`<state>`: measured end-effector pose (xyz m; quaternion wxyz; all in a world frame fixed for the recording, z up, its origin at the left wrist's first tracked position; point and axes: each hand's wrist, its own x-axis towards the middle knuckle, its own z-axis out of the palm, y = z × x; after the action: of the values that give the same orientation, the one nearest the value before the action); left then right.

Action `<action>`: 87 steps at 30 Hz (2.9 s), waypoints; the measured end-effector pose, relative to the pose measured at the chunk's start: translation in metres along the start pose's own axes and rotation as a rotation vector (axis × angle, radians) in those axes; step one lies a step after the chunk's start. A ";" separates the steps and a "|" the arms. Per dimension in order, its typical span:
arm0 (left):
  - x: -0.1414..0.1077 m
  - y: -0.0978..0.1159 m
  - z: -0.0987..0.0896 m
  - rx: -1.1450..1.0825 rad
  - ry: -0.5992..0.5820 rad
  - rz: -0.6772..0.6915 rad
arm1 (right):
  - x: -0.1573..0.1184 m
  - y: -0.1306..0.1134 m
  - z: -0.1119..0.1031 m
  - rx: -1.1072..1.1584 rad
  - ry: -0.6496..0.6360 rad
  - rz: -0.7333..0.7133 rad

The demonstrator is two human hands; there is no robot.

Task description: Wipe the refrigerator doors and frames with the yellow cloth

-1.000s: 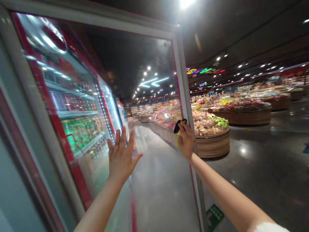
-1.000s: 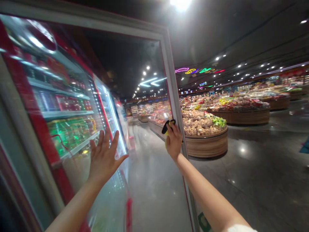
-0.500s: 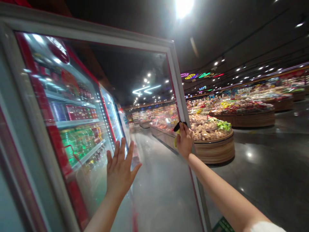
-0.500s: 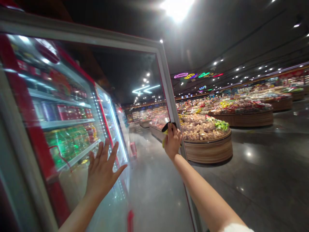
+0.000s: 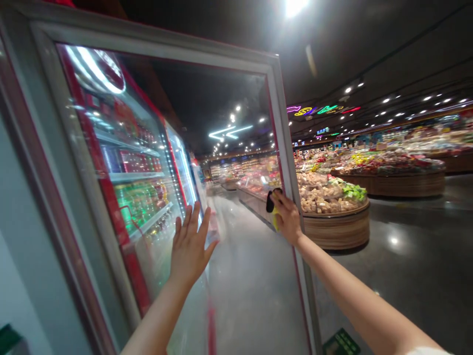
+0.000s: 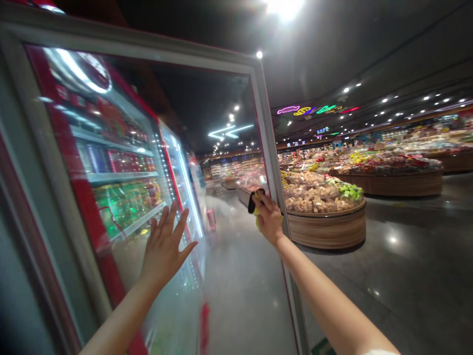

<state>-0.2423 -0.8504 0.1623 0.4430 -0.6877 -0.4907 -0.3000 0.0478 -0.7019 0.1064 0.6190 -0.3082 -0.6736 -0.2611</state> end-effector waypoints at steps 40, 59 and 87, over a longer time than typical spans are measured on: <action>-0.135 -0.041 -0.044 0.194 -0.221 -0.268 | -0.007 -0.225 0.068 0.180 -0.095 -0.386; -0.188 -0.054 -0.073 0.205 -0.259 -0.260 | 0.017 -0.256 0.064 0.294 -0.243 -0.700; -0.223 0.020 -0.057 0.025 -0.329 -0.359 | 0.049 -0.288 0.051 0.244 -0.186 -0.856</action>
<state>-0.2978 -0.9954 -0.0086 0.3053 -0.6237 -0.6742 -0.2516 -0.2011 -0.8539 0.1587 0.4239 0.0512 -0.8190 -0.3833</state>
